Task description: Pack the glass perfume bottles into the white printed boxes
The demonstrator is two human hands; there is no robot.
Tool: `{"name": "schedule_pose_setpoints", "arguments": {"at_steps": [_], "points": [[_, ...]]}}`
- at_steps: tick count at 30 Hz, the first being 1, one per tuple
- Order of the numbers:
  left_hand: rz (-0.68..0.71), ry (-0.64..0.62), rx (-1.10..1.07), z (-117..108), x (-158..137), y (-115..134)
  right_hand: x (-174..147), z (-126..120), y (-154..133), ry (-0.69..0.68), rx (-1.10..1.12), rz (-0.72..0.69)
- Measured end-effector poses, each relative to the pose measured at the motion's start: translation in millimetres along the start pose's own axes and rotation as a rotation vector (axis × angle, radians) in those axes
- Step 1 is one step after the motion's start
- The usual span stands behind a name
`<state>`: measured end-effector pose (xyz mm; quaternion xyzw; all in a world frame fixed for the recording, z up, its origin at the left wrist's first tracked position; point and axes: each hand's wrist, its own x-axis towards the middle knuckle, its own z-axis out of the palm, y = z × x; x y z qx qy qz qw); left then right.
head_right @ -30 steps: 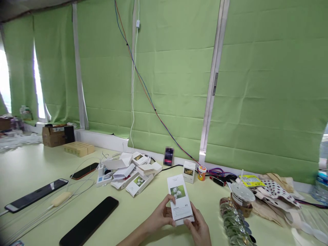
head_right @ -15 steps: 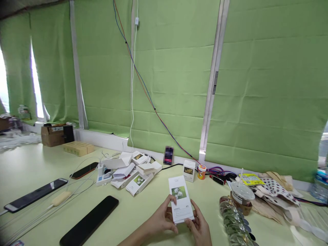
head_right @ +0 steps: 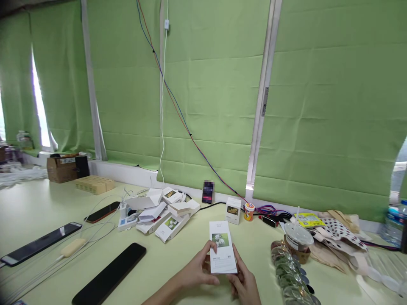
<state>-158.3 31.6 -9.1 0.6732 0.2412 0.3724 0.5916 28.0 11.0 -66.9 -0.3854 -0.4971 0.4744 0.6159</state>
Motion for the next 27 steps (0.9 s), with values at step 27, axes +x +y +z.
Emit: {"name": "schedule_pose_setpoints", "arguments": {"at_steps": [27], "points": [[-0.012, -0.009, -0.14, 2.9, 2.1, -7.4, 3.8, -14.8, -21.6, -0.042, -0.099, 0.015]]}}
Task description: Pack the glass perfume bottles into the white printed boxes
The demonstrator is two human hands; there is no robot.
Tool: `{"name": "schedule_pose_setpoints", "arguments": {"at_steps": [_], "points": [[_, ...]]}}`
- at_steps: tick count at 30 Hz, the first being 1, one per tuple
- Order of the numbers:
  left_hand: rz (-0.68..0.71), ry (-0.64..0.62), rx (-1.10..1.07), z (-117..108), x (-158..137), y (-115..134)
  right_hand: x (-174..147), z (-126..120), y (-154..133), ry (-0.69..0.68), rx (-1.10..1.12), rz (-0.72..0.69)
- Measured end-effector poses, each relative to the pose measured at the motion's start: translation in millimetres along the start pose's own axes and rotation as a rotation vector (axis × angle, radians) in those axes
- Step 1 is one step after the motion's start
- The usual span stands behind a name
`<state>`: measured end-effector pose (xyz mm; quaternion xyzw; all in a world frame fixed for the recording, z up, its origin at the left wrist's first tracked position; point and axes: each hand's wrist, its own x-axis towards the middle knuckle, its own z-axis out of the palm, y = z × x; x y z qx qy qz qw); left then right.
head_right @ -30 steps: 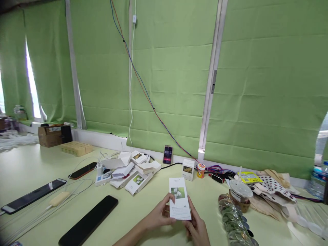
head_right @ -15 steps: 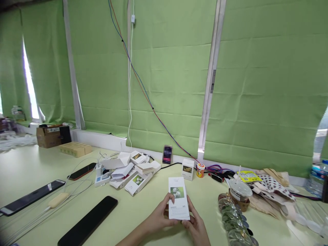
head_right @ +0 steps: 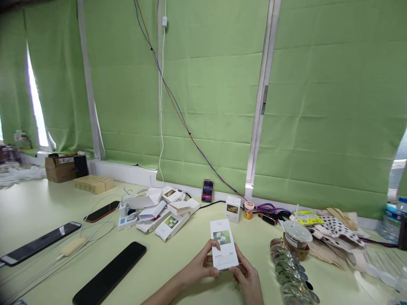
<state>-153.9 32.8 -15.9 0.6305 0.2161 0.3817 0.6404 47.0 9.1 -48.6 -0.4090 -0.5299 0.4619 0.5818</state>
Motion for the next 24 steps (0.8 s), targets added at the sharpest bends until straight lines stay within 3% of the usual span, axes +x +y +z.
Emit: {"name": "schedule_pose_setpoints", "arguments": {"at_steps": [11, 20, 24], "points": [[-0.008, -0.014, -0.1, 3.1, 2.1, 3.0, -0.2, 1.1, 10.3, 0.036, 0.022, -0.048], [0.042, 0.069, -0.062, 13.7, -0.2, 8.3, 1.0, -0.1, 11.4, 0.005, -0.058, -0.062], [0.06, 0.074, 0.009, 15.2, -2.0, 12.5, 1.5, 1.7, 19.4, -0.002, 0.027, -0.089]]}}
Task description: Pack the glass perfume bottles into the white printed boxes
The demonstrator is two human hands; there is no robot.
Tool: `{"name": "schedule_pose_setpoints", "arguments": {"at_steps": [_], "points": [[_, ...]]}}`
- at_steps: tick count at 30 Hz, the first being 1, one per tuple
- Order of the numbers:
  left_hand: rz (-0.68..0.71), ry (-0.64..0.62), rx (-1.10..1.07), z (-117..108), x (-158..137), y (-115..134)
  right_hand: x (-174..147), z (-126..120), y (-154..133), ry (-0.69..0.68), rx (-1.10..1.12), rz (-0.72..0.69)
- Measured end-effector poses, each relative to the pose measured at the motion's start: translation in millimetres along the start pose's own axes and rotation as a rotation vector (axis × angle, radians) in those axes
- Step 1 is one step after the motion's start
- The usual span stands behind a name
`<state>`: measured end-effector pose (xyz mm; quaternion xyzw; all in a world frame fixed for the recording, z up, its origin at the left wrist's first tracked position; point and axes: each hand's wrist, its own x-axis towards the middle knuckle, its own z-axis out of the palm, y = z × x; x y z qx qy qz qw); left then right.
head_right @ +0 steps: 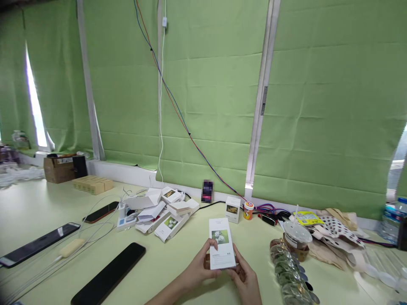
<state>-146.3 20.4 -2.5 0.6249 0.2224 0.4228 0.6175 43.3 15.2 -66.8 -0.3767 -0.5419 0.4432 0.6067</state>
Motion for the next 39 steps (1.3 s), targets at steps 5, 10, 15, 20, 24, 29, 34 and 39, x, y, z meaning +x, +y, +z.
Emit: {"name": "schedule_pose_setpoints", "arguments": {"at_steps": [5, 10, 15, 20, 24, 29, 34, 39], "points": [[0.129, -0.039, 0.361, -5.7, -2.7, 5.3, 3.2, 1.3, 7.5, 0.037, 0.03, 0.022], [0.182, 0.071, 0.208, -10.4, 1.4, -6.2, 4.7, 0.1, 10.0, -0.021, 0.062, 0.033], [0.073, 0.138, 0.193, -16.8, 5.6, -13.1, 1.7, 1.6, 17.8, -0.001, -0.122, 0.028], [-0.013, 0.083, 0.22, -19.6, 3.5, -5.1, -2.1, 9.9, 6.9, 0.1, -0.168, -0.096], [0.007, -0.014, 0.261, -19.3, 0.0, -1.6, -3.9, 8.3, -11.0, 0.129, -0.236, -0.237], [0.067, -0.045, 0.29, -19.4, 1.3, -12.2, -6.8, 5.2, -20.6, 0.084, -0.261, -0.26], [0.06, 0.003, 0.27, -18.4, 4.1, -21.4, -12.7, 19.4, -22.3, 0.161, -0.091, -0.11], [0.074, 0.013, 0.291, -8.8, 0.6, -11.0, -15.5, 23.7, -26.6, 0.205, -0.038, -0.081]]}}
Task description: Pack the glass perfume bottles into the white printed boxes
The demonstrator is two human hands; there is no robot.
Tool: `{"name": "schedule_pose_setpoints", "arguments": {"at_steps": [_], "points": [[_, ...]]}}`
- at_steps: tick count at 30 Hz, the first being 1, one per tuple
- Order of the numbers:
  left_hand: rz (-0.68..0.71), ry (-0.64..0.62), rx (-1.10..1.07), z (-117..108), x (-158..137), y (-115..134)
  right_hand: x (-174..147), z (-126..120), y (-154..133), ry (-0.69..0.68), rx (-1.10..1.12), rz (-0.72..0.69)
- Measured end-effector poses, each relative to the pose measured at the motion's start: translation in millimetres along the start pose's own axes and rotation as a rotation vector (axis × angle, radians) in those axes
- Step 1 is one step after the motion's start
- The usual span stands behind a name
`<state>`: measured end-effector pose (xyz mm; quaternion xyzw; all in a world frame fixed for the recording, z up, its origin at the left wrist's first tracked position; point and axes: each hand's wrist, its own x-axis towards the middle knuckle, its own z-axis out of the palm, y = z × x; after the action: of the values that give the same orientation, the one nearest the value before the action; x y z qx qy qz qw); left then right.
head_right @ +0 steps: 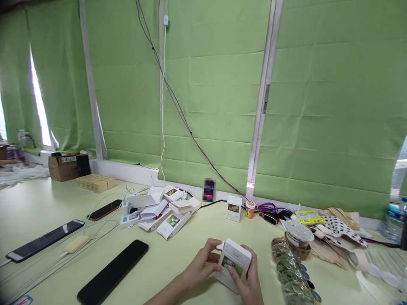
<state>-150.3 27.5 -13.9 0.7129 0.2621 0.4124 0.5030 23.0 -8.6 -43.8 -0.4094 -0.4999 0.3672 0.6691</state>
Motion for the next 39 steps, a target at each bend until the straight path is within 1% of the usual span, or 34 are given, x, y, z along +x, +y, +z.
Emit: {"name": "schedule_pose_setpoints", "arguments": {"at_steps": [4, 7, 9, 12, 14, 17, 19, 22, 24, 26, 28, 30, 36, 39], "points": [[-0.001, -0.042, -0.024, 3.6, 0.4, 8.5, 0.5, -3.5, -7.0, 0.05, 0.052, -0.103], [-0.016, -0.029, -0.049, 3.0, 2.1, 6.5, 3.3, -9.0, -11.8, 0.052, 0.107, -0.174], [-0.016, -0.027, -0.071, 1.2, 3.2, 3.6, 6.7, -13.6, -13.4, 0.038, 0.068, -0.151], [-0.023, -0.017, -0.082, -2.1, 3.8, 0.8, 12.2, -18.8, -12.2, -0.005, -0.019, -0.047], [-0.05, -0.008, -0.064, -4.1, 2.9, 0.7, 14.8, -19.7, -9.2, -0.049, -0.026, -0.004], [-0.071, -0.026, -0.029, -5.6, 0.5, 2.2, 16.0, -18.1, -3.5, -0.097, 0.006, 0.001], [-0.022, -0.02, -0.01, -4.8, -0.4, 4.0, 15.4, -16.7, -0.6, -0.072, 0.016, -0.003], [0.065, 0.048, -0.028, -1.8, 0.5, 7.5, 14.1, -16.0, 1.8, -0.028, -0.014, -0.022], [0.061, 0.103, -0.041, -0.1, 2.3, 9.8, 14.0, -16.8, 1.8, -0.077, -0.073, -0.066], [0.041, 0.169, 0.023, 0.0, 4.4, 11.4, 14.6, -17.7, 0.6, -0.146, -0.132, -0.116], [0.035, 0.241, 0.162, -1.3, 6.0, 12.5, 15.3, -18.1, -1.8, -0.172, -0.152, -0.146], [0.04, 0.28, 0.278, -3.2, 6.9, 13.4, 15.6, -18.0, -4.6, -0.189, -0.145, -0.147], [0.054, 0.292, 0.391, -7.8, 8.7, 18.0, 14.6, -16.4, -7.0, -0.26, -0.136, -0.194], [0.064, 0.272, 0.396, -9.9, 8.7, 20.0, 14.6, -15.5, -5.5, -0.239, -0.142, -0.181]]}}
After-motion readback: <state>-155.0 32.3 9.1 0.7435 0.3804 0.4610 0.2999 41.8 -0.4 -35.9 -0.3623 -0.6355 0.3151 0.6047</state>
